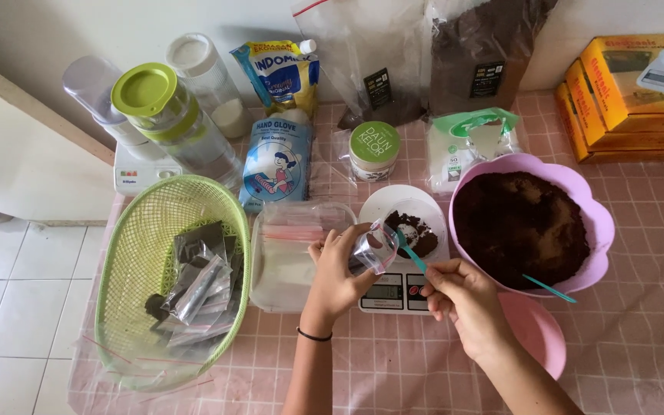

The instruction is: Weighing coffee grounds on a digital scale and transferring them into small plastic bags using a spoon.

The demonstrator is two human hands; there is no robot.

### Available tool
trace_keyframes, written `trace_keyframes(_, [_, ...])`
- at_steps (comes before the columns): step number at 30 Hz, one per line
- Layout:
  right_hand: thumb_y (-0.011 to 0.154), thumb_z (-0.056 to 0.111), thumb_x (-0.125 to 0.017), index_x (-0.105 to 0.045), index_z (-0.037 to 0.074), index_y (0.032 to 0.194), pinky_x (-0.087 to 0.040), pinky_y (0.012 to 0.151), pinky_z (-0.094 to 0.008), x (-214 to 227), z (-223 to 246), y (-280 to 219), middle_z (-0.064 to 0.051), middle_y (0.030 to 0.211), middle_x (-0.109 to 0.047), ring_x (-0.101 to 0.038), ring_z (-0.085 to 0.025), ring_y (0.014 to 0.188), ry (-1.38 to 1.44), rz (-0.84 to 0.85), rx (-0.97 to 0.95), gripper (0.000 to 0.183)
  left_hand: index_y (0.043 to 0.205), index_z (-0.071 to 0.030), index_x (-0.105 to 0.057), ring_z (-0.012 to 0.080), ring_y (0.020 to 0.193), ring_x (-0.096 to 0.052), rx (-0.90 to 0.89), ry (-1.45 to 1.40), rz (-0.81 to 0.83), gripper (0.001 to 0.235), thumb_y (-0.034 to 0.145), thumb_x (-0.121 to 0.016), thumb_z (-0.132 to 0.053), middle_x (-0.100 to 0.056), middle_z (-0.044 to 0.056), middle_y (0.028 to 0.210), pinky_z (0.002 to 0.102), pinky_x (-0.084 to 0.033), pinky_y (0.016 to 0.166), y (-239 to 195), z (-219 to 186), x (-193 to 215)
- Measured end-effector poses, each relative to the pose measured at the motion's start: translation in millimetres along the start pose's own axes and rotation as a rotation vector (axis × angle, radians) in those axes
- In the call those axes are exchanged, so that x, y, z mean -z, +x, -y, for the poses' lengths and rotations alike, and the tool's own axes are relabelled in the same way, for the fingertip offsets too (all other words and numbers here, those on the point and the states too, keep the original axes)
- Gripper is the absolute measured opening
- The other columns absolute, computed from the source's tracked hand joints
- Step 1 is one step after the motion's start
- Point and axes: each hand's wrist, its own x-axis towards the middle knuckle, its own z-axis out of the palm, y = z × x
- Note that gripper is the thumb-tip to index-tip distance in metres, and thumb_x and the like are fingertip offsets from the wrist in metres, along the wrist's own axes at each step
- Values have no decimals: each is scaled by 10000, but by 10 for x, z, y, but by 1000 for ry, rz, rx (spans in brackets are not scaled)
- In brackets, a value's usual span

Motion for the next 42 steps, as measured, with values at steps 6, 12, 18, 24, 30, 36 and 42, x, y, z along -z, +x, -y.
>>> trace_keyframes(6, [927,13,-699,-668,-21,989,-394,398,-289,0,117,-108,-186,701,-662,-571,-197,494,13,4,61,78,1244,-188,-582,208,1076,-537,17,-28,-8,587,711,-573,-436,-704,-27,1200,406,-221,940,-13,-27,34])
trace_keyframes(12, [932,32,-688,-662,-20,1017,-358,380,-290,2,272,-307,-188,716,-651,-530,-205,488,20,-21,96,103,1267,-173,-574,215,1126,-556,41,-17,2,621,690,-577,-406,-693,-13,1218,427,-215,973,-3,-30,46])
trace_keyframes(18, [904,-10,-693,-666,-72,982,-364,348,-294,-60,418,-488,-232,654,-641,-533,-225,425,-9,33,187,103,1262,-172,-566,246,1066,-581,-14,82,-55,625,697,-660,-423,-687,-17,1116,444,-263,930,8,9,-24])
trace_keyframes(24, [840,144,-808,-803,139,991,-462,544,-214,-182,539,-626,63,804,-802,-585,-29,536,-985,-64,984,151,1267,-182,-570,236,1078,-580,-95,138,-94,632,699,-665,-442,-679,-37,1160,456,-280,891,-6,-36,-51])
trace_keyframes(30, [958,-84,-608,-691,-61,1144,-546,706,-368,-191,646,-664,-101,876,-669,-637,-228,733,-1252,117,1521,205,1220,-158,-579,247,1104,-569,-120,117,-90,625,630,-663,-344,-669,9,1166,442,-268,911,-27,-86,1])
trace_keyframes(36, [977,-48,-599,-706,-8,1122,-566,766,-342,-70,786,-671,-85,962,-736,-681,-211,784,-1137,-32,1463,184,1256,-170,-592,221,1115,-570,-198,118,-134,564,808,-718,-489,-662,-22,1206,421,-282,945,-33,-31,-15])
trace_keyframes(42, [970,-170,-628,-717,-17,1066,-609,713,-306,266,964,-485,-100,903,-757,-730,-213,811,-1156,-288,1416,202,1261,-188,-590,182,1103,-592,-173,104,-134,564,812,-720,-503,-681,-31,1165,409,-259,973,-41,3,-56])
